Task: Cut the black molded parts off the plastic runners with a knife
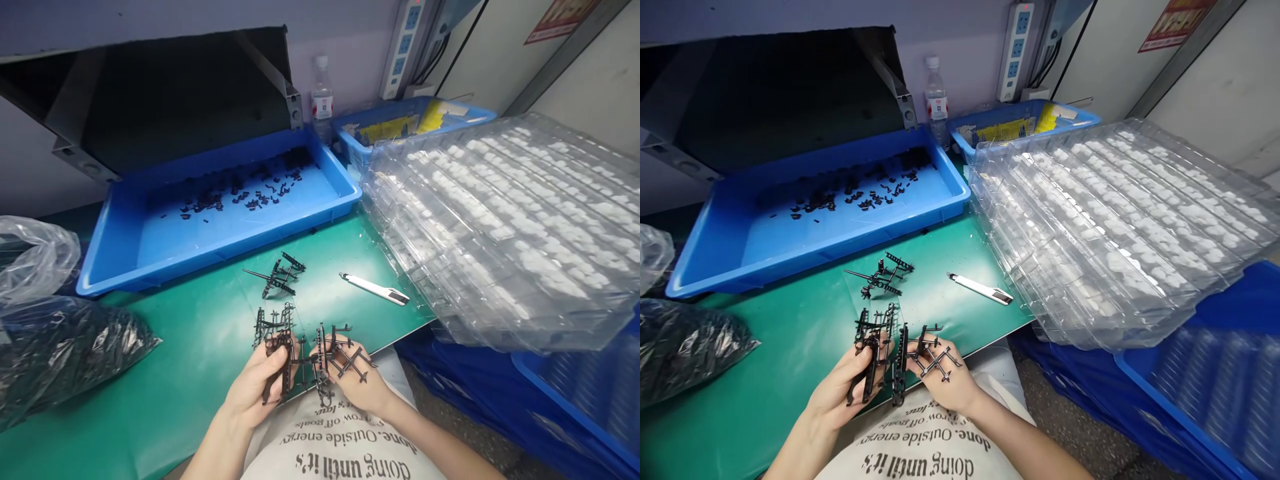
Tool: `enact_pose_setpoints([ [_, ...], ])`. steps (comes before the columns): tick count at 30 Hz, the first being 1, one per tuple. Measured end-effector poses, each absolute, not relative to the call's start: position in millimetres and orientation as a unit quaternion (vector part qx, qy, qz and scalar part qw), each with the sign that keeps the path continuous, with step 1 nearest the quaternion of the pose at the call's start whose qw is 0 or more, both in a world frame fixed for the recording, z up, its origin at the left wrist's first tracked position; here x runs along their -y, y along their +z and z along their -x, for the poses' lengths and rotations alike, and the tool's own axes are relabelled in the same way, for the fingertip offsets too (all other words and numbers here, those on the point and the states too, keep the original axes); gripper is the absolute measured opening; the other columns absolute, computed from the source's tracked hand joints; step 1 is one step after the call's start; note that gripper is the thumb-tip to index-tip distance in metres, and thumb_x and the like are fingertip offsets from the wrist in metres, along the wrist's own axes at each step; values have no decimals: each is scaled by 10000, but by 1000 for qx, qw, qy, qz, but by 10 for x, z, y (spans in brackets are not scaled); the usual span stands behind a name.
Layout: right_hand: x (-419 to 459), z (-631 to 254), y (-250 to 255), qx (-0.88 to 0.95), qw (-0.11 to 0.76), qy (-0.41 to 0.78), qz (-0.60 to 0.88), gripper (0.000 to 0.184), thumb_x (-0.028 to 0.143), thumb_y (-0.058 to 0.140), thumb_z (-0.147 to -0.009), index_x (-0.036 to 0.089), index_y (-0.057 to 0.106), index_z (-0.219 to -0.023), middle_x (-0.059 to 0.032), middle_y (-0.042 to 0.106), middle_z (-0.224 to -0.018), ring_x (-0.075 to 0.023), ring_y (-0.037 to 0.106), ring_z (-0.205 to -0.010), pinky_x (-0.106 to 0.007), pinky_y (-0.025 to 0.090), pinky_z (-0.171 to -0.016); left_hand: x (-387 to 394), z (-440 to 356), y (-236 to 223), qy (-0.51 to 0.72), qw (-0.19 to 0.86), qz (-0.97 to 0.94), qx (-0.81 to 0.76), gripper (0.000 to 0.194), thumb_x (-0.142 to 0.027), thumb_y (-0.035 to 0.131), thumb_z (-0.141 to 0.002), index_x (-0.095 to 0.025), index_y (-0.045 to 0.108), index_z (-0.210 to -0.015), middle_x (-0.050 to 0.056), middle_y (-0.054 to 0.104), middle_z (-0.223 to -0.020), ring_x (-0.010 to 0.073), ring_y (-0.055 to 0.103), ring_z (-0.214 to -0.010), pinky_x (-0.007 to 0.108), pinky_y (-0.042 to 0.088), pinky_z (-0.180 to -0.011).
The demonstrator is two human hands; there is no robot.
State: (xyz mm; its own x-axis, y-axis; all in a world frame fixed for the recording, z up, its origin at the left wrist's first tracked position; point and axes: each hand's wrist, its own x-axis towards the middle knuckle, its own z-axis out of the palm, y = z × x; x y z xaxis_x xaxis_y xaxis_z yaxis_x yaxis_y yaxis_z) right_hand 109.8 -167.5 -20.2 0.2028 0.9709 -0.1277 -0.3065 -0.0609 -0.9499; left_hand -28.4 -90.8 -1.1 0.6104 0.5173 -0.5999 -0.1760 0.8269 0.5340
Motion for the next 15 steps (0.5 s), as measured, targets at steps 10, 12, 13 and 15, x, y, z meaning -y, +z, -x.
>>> enact_pose_setpoints([
  [10, 1750, -1162, -356, 327, 600, 504, 529, 248, 447, 563, -750, 233, 564, -875, -66, 601, -821, -202, 598, -703, -331, 522, -617, 1017, 126, 8, 257, 819, -213, -467, 370, -344, 796, -536, -125, 538, -684, -68, 482, -428, 2, 363, -314, 89, 315, -310],
  [12, 1740, -1224, -341, 331, 592, 509, 530, 228, 446, 528, -785, 225, 569, -821, -36, 577, -692, -164, 552, -568, -293, 494, -515, 1000, 116, 27, 258, 820, -211, -465, 342, -342, 769, -577, -125, 517, -657, -55, 504, -493, -3, 360, -326, 90, 297, -297],
  [13, 1734, -1259, -326, 334, 587, 514, 529, 237, 449, 515, -797, 219, 570, -795, -19, 552, -632, -149, 520, -519, -276, 472, -475, 986, 117, 32, 257, 826, -205, -457, 332, -346, 753, -595, -129, 508, -652, -55, 500, -512, -4, 352, -327, 91, 283, -286],
  [15, 1726, -1321, -286, 343, 574, 530, 522, 268, 465, 516, -797, 206, 571, -753, 4, 507, -560, -129, 473, -462, -254, 430, -420, 953, 126, 35, 260, 838, -197, -438, 301, -338, 725, -624, -138, 507, -679, -57, 492, -550, -2, 354, -343, 88, 264, -274],
])
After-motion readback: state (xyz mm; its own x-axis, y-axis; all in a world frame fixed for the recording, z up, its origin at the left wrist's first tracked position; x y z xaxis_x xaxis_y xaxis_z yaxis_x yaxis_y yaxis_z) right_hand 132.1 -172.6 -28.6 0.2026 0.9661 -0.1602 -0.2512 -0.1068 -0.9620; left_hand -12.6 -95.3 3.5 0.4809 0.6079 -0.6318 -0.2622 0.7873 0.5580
